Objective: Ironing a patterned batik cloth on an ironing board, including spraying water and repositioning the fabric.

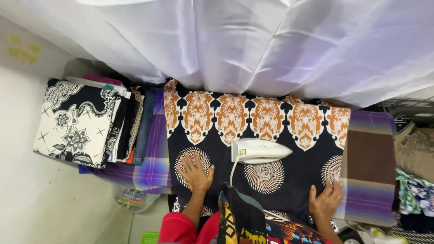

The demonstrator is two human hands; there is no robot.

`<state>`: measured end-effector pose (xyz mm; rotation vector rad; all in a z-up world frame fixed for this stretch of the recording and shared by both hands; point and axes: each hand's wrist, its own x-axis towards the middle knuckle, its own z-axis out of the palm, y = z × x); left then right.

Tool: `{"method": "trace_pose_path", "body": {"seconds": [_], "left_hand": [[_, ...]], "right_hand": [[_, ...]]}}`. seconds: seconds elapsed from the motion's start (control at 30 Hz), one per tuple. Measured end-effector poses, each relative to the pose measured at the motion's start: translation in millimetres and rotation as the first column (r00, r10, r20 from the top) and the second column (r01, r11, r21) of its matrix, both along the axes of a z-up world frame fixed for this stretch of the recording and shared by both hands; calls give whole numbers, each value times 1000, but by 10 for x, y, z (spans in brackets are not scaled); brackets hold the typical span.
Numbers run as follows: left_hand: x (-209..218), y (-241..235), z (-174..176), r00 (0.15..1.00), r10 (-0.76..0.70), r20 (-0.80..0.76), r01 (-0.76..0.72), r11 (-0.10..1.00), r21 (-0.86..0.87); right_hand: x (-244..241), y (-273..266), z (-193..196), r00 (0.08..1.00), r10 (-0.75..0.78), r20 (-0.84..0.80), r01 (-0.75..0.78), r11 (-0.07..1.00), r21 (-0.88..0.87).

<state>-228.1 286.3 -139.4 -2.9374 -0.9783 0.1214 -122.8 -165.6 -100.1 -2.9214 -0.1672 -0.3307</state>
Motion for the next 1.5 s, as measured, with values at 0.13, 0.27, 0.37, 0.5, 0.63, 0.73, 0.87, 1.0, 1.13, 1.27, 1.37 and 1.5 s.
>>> {"method": "trace_pose_path", "body": {"seconds": [0.13,0.27,0.37,0.5,0.63,0.73,0.87,1.0,1.13,1.27,1.37,1.5], "left_hand": [[45,-28,167,1000,5,8,-5,1000,7],[94,-26,248,994,48,-101,-55,997,-62],[104,-6,268,977,74,-201,-95,990,-99],[44,-6,56,991,-29,131,4,982,191],[9,-1,-33,992,-37,123,11,978,209],[31,-7,-41,999,24,34,-24,999,21],[26,-36,64,999,31,39,-31,999,-19],[2,-74,231,980,18,200,-1,996,-84],[-50,-82,18,902,-33,431,37,999,-1],[-174,-69,17,868,-89,488,96,995,11],[-270,-164,50,872,-100,479,86,995,50],[-204,-139,44,890,-31,454,0,998,69]], "right_hand": [[10,54,123,996,50,71,-51,999,11],[33,29,114,997,45,68,-45,999,3],[46,50,138,994,67,85,-69,998,16],[73,20,85,992,58,116,-57,998,-15],[48,-18,5,983,67,168,-58,997,-54],[46,18,71,993,57,103,-60,998,21],[-2,-94,-114,998,33,52,-34,999,15],[-66,-102,-134,994,58,94,-63,996,60],[-55,-215,-219,930,122,348,-113,993,-44],[-121,-190,-240,917,133,375,-123,991,-52],[-132,-185,-310,907,122,403,-111,993,-50],[-121,313,-171,948,44,314,-5,992,-124]]}}
